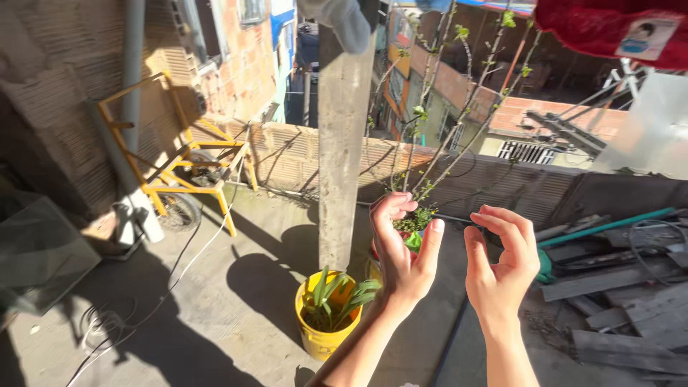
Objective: The person hangs clothes on a line using clothespins, pours detergent from a bottle into a washing machine, and places laundry into the machine's drum.
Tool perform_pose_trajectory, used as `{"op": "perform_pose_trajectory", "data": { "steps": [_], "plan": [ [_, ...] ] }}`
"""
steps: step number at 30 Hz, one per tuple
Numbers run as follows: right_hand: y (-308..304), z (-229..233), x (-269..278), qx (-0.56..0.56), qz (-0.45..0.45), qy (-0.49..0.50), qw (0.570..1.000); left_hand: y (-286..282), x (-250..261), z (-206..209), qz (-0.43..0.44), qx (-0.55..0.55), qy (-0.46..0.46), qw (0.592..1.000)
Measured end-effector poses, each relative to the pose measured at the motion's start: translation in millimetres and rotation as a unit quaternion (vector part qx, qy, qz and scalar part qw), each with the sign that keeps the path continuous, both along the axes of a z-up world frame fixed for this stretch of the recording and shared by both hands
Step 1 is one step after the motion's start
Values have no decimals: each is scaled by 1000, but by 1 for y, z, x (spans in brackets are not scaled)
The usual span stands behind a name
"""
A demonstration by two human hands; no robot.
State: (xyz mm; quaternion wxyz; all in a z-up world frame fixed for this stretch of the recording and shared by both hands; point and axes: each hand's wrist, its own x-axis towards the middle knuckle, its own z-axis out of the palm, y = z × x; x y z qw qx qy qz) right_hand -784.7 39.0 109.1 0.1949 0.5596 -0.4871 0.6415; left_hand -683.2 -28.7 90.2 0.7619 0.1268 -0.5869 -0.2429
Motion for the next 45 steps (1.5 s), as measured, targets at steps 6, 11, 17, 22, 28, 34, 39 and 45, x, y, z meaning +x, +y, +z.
{"op": "perform_pose_trajectory", "data": {
  "steps": [6,11,17,22,28,34,39,45],
  "plan": [
    [-32,-45,122,87,180,-80,977,-2,131,-44,84,124,19,988],
    [-49,-47,248,97,250,-10,963,5,256,-49,174,115,14,978],
    [-74,-56,443,130,395,-53,908,8,452,-53,304,130,9,944],
    [-75,-74,626,140,560,-48,815,43,627,-66,452,152,1,879],
    [-35,-90,827,154,728,-51,666,127,799,-82,614,157,40,773],
    [19,-112,996,166,825,-30,539,202,925,-100,729,196,67,653],
    [29,-147,1117,203,848,-15,490,221,1023,-125,773,225,85,588],
    [-27,-183,1284,235,845,-39,479,182,1173,-136,788,245,74,560]
  ]
}}
